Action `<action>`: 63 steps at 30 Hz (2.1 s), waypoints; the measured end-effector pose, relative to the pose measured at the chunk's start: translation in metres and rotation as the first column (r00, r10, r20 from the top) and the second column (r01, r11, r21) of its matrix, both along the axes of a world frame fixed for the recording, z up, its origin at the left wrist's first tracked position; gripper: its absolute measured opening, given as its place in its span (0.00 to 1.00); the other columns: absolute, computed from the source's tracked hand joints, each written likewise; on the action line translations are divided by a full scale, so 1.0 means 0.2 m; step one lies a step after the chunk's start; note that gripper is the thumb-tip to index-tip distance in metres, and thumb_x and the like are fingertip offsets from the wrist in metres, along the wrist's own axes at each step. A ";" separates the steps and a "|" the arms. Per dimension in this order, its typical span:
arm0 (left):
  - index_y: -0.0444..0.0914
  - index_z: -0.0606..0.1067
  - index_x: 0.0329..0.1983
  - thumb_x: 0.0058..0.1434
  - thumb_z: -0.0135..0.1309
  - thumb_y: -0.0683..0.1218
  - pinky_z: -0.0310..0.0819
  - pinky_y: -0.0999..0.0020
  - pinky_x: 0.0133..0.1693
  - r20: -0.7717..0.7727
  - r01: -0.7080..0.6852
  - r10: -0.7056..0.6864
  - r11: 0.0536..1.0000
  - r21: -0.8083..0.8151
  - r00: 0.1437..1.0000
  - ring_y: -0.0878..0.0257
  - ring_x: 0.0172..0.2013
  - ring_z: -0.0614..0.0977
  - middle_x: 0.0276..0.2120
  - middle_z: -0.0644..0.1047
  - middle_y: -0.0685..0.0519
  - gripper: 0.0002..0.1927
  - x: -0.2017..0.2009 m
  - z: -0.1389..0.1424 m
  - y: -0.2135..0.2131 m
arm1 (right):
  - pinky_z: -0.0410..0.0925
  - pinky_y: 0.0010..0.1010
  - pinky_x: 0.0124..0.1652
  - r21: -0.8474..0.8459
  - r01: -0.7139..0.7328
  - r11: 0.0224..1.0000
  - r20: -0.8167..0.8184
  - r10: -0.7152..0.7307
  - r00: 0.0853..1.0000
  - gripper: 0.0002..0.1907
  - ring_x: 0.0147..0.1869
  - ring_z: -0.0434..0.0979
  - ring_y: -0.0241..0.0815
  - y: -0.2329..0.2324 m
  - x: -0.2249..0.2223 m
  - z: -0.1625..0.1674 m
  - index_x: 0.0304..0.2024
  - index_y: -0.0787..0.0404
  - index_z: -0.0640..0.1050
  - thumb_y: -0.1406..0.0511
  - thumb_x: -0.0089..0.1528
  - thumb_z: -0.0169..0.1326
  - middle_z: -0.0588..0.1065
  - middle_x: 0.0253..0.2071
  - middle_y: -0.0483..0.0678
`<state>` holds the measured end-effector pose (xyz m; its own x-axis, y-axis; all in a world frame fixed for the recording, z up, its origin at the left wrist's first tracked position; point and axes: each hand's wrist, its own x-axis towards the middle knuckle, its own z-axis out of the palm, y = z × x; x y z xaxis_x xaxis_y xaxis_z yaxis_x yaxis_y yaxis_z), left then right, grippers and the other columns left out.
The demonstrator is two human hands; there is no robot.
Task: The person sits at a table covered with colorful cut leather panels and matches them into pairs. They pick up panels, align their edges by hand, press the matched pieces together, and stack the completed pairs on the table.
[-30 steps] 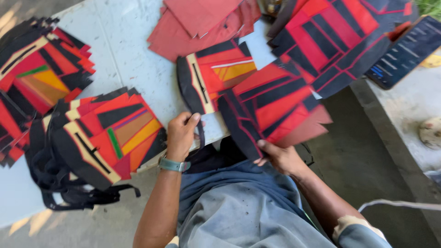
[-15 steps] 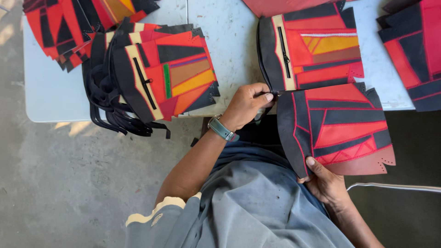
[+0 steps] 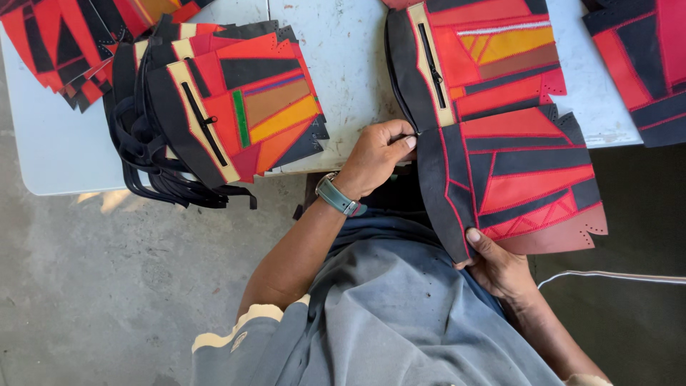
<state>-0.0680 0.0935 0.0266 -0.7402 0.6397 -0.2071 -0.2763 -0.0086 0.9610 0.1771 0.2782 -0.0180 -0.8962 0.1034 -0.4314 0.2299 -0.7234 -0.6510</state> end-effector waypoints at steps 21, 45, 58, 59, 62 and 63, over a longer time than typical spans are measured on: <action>0.29 0.76 0.44 0.70 0.50 0.40 0.78 0.72 0.41 -0.205 -0.040 0.009 0.988 -0.149 0.979 0.71 0.36 0.79 0.34 0.80 0.55 0.08 0.05 0.00 -0.01 | 0.73 0.33 0.30 0.050 0.022 0.998 0.173 -0.031 0.984 0.09 0.29 0.78 0.45 -0.07 0.02 0.16 0.45 0.70 0.75 0.67 0.69 0.51 0.78 0.31 0.54; 0.30 0.80 0.30 0.62 0.59 0.48 0.74 0.69 0.25 -0.453 -0.302 0.109 0.875 -0.379 0.885 0.69 0.21 0.79 0.17 0.77 0.54 0.15 -0.13 0.12 0.06 | 0.75 0.38 0.32 0.103 -0.143 0.984 0.145 0.128 0.981 0.11 0.30 0.80 0.47 -0.13 -0.16 0.10 0.44 0.73 0.75 0.67 0.69 0.55 0.78 0.32 0.56; 0.25 0.77 0.53 0.64 0.52 0.36 0.82 0.70 0.46 -0.105 -0.081 0.064 0.983 -0.165 0.992 0.65 0.42 0.85 0.43 0.84 0.47 0.15 -0.06 0.11 -0.17 | 0.70 0.35 0.26 -0.148 -0.005 0.989 0.122 0.023 0.992 0.08 0.25 0.76 0.42 -0.19 -0.26 0.20 0.46 0.64 0.73 0.68 0.66 0.56 0.77 0.31 0.51; 0.25 0.77 0.53 0.64 0.52 0.37 0.82 0.70 0.46 -0.141 -0.084 0.059 0.981 -0.174 0.988 0.65 0.43 0.85 0.43 0.84 0.47 0.15 -0.06 0.11 -0.17 | 0.70 0.35 0.26 -0.149 -0.005 0.989 0.114 0.022 0.993 0.08 0.25 0.76 0.42 -0.18 -0.26 0.20 0.46 0.64 0.73 0.68 0.66 0.56 0.77 0.31 0.51; 0.26 0.77 0.52 0.64 0.53 0.37 0.81 0.71 0.47 -0.234 -0.092 0.043 0.975 -0.203 0.971 0.65 0.44 0.85 0.44 0.84 0.47 0.15 -0.06 0.11 -0.17 | 0.70 0.34 0.25 -0.189 0.004 0.982 0.106 0.017 0.994 0.08 0.25 0.76 0.41 -0.18 -0.26 0.20 0.46 0.64 0.73 0.67 0.66 0.56 0.77 0.30 0.51; 0.26 0.77 0.52 0.64 0.54 0.37 0.81 0.71 0.46 -0.251 -0.098 0.041 0.971 -0.218 0.967 0.65 0.44 0.85 0.44 0.84 0.47 0.15 -0.06 0.10 -0.17 | 0.70 0.34 0.26 -0.170 -0.001 0.985 0.100 0.019 0.995 0.08 0.25 0.76 0.42 -0.19 -0.26 0.20 0.46 0.65 0.73 0.68 0.67 0.56 0.77 0.30 0.51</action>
